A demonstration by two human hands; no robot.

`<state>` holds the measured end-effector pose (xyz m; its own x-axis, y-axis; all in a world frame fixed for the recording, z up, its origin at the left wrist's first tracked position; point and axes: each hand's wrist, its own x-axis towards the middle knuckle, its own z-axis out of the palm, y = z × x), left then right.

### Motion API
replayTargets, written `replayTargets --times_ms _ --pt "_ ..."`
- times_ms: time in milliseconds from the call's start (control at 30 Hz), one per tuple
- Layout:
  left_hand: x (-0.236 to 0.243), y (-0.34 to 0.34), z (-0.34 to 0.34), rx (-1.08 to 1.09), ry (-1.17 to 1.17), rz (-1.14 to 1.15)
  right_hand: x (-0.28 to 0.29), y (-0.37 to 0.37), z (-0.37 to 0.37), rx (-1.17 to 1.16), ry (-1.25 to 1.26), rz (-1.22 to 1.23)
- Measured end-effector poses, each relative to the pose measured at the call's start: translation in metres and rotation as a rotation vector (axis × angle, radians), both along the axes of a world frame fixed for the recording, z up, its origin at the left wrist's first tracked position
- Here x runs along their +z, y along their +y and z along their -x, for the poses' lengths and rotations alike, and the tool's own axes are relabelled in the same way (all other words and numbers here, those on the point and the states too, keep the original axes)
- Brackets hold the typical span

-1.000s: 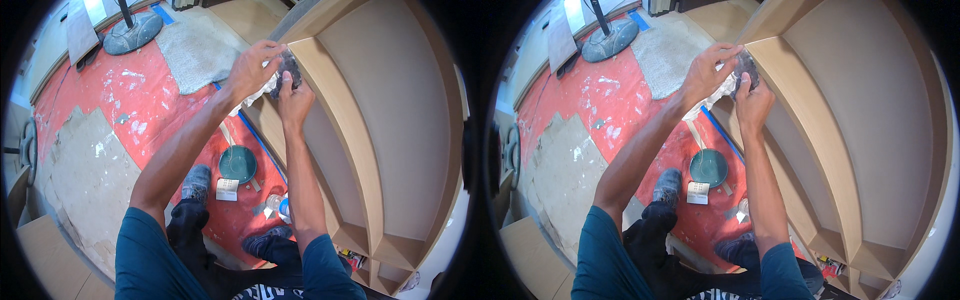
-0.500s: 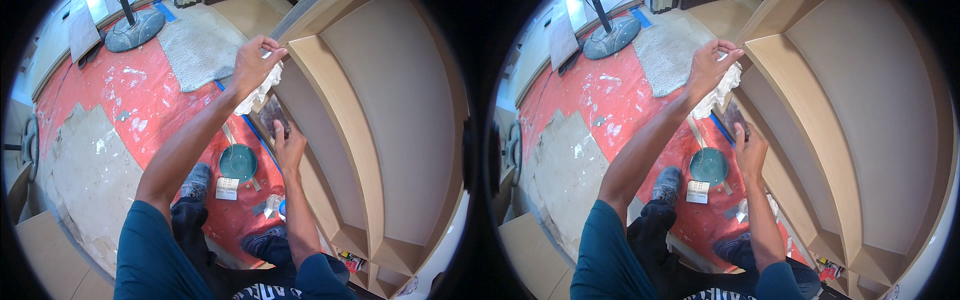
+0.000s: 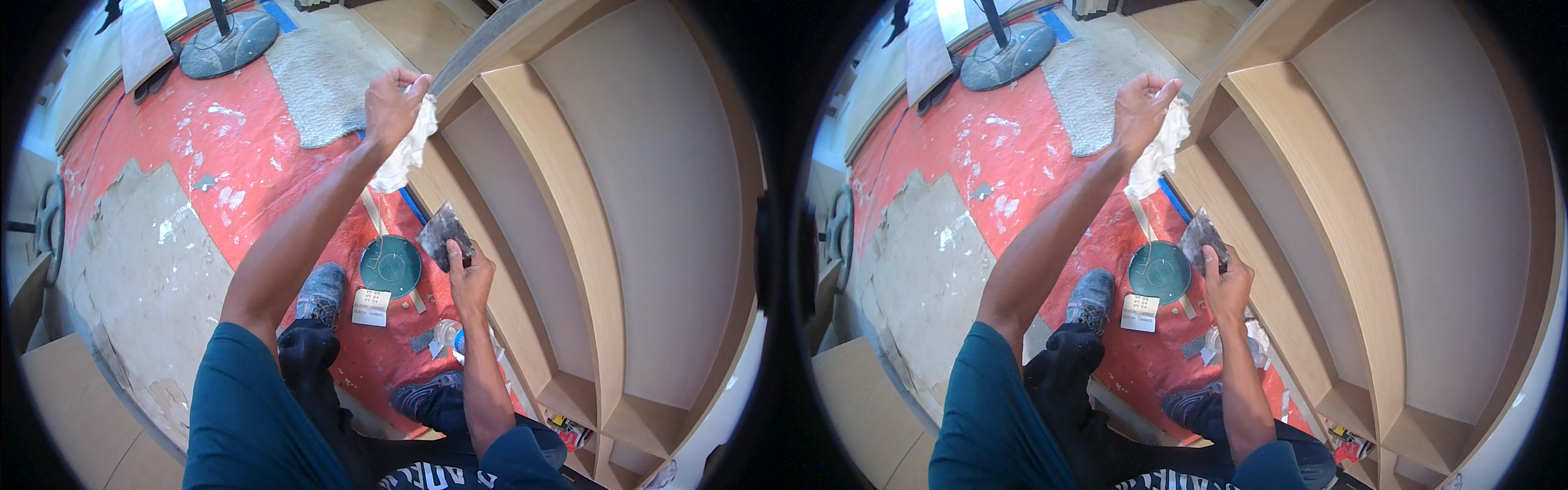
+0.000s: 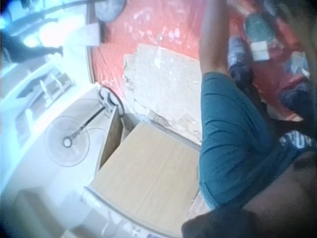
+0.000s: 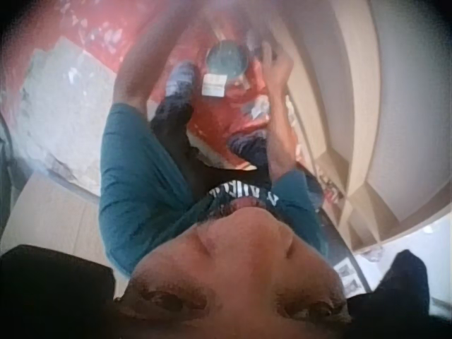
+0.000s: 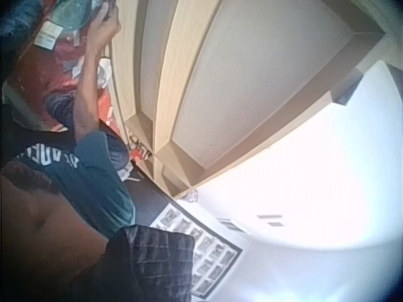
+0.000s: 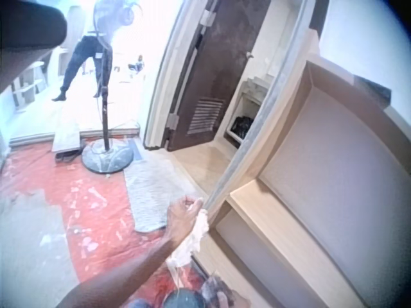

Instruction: The person applies white filler to the edges and corners of a curved wooden cabinet using a putty knife and a cloth. They repeatedly smooth the filler, wipe excess material, and reapply it to different sections of the cabinet.

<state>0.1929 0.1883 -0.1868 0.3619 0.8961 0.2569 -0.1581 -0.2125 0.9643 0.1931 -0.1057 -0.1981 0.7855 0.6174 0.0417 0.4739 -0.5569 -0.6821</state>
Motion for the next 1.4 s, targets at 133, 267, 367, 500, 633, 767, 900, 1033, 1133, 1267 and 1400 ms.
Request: replayTargets --times_ms 133,267,367,500,633,767,900,1033,1133,1267,1400 --pt "0.01 0.008 0.008 -0.237 0.129 0.103 -0.01 -0.007 0.0 -0.017 0.022 -0.124" --pt "0.039 -0.005 -0.001 -0.314 0.152 0.221 -0.014 -0.005 0.004 0.036 0.061 -0.143" --pt "0.025 -0.001 -0.006 -0.327 -0.048 0.469 -0.013 -0.001 0.018 0.066 0.123 -0.115" --pt "0.02 0.011 0.008 -0.129 -0.501 0.592 -0.035 -0.018 0.031 0.116 0.085 -0.05" --pt "0.091 -0.022 -0.011 0.149 -0.502 -0.176 -0.046 -0.028 0.052 0.088 0.213 -0.044" --pt "0.025 -0.043 -0.037 0.211 -0.253 -0.296 -0.05 -0.025 0.068 0.179 0.308 -0.029" --pt "0.01 -0.063 -0.042 0.2 -0.204 -0.24 -0.053 -0.036 0.068 0.148 0.304 -0.004" --pt "0.013 -0.056 -0.043 0.191 -0.272 -0.096 -0.063 -0.042 0.055 0.102 0.306 0.003" --pt "0.031 -0.045 -0.042 0.193 -0.386 -0.13 -0.067 -0.055 0.052 0.069 0.304 -0.003" --pt "0.049 -0.045 -0.061 0.242 -0.331 -0.449 -0.075 -0.07 0.047 0.065 0.331 0.023" --pt "0.009 -0.036 -0.065 0.321 -0.236 -0.209 -0.073 -0.069 0.043 0.057 0.341 0.024"
